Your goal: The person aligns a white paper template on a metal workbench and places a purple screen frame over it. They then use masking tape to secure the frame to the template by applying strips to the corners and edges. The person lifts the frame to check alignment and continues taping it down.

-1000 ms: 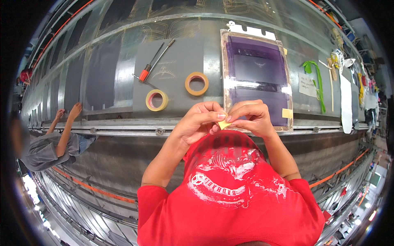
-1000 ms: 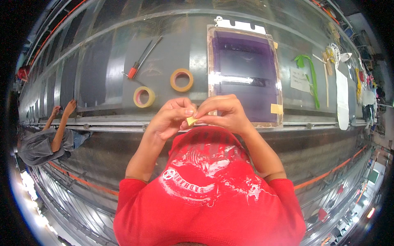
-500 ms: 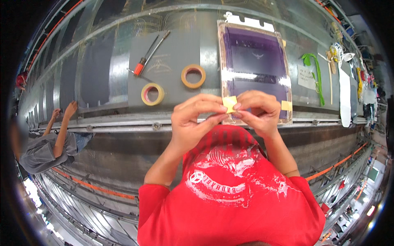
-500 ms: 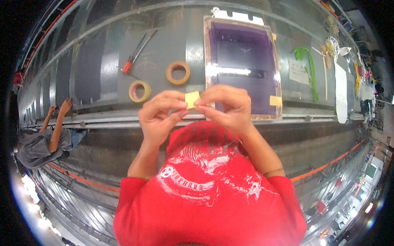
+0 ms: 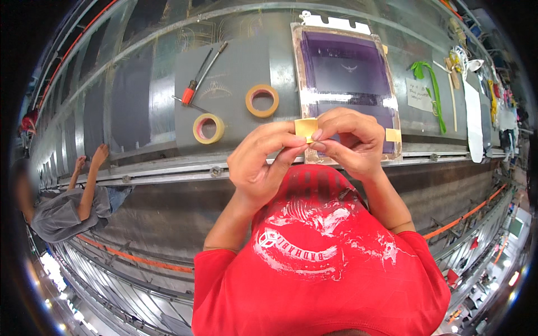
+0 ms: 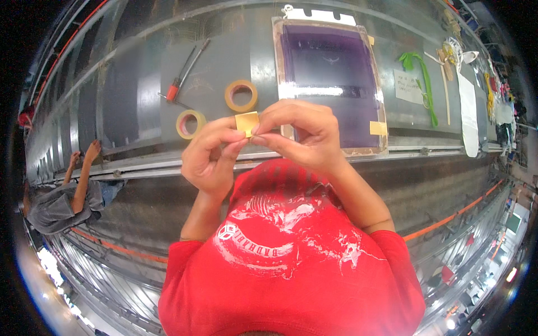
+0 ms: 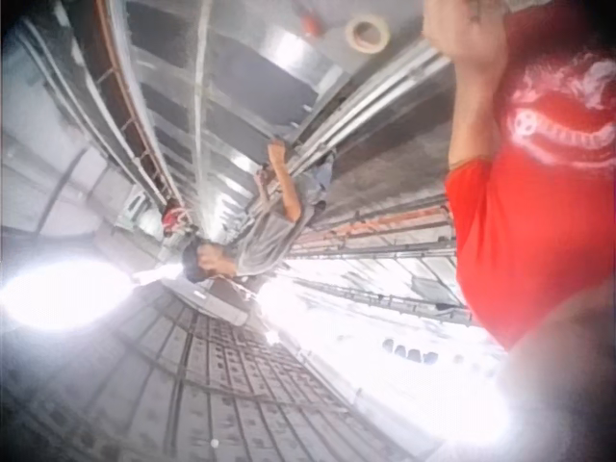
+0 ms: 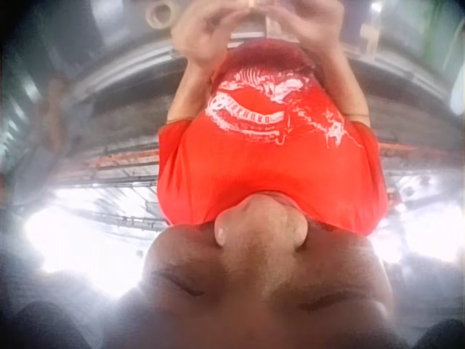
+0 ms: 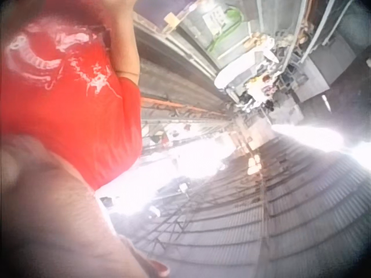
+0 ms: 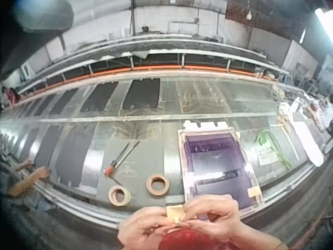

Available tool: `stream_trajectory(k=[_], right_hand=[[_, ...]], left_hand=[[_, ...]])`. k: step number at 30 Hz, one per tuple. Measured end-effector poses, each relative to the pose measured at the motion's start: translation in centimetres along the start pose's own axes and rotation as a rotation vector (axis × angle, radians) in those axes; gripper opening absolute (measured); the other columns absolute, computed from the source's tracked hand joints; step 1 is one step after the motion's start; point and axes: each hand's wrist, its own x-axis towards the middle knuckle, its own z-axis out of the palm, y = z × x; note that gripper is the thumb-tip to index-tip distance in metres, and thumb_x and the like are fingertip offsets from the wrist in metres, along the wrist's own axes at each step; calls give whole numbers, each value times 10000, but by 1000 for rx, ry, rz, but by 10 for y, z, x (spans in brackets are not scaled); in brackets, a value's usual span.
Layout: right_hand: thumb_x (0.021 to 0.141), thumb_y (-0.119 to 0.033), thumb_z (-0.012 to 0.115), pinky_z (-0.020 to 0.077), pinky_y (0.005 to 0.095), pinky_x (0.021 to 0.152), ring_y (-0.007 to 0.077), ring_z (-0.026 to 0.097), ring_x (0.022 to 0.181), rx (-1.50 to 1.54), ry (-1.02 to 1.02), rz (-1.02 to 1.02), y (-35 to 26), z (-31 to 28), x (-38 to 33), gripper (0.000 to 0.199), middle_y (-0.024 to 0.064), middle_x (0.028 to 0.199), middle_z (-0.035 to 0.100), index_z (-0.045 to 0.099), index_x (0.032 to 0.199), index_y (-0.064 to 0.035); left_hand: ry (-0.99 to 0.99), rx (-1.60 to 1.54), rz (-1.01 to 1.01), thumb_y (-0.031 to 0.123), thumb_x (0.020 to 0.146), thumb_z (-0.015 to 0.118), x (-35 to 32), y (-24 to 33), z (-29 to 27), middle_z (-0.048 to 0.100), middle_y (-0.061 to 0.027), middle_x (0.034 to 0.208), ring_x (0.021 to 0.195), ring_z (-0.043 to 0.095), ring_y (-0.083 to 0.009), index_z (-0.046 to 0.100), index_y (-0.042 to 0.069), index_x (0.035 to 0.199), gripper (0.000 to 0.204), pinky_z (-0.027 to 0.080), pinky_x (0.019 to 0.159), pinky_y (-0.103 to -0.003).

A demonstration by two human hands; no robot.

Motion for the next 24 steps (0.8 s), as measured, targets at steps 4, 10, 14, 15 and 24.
stream_trajectory(k=[4,10,14,15,24], right_hand=[[720,105,759,501,316,771,202,640,858,16,29,18,-4,5,3,187,132,931,691,689,876,29],[742,86,755,502,295,829,186,618,958,80,109,36,-6,12,9,167,147,1040,631,696,895,59],[800,124,698,520,303,842,161,624,948,380,181,186,-7,17,10,216,148,1005,640,555,883,-16],[802,126,695,521,307,842,160,625,943,433,181,216,-4,14,15,251,145,999,642,515,869,-36],[832,32,732,553,321,785,166,625,909,185,211,434,21,14,-11,356,118,966,614,396,879,-77]], left_hand=[[96,-49,-12,-106,776,734,-1,4,6,700,-173,963,874,681,-218,691,-39,961,201,530,748,-292],[179,-256,-45,-160,811,683,7,8,11,648,-128,969,857,649,-179,575,-18,1056,303,528,781,-285],[236,-449,-128,-167,845,635,12,5,19,623,-120,946,840,650,-148,391,59,1122,432,556,773,-269],[251,-473,-167,-164,845,637,15,6,21,623,-115,939,830,649,-141,395,57,1119,427,555,760,-260],[14,-474,-644,-26,889,676,0,-16,-7,667,-39,948,867,632,-103,611,-42,1243,360,530,755,-247]])
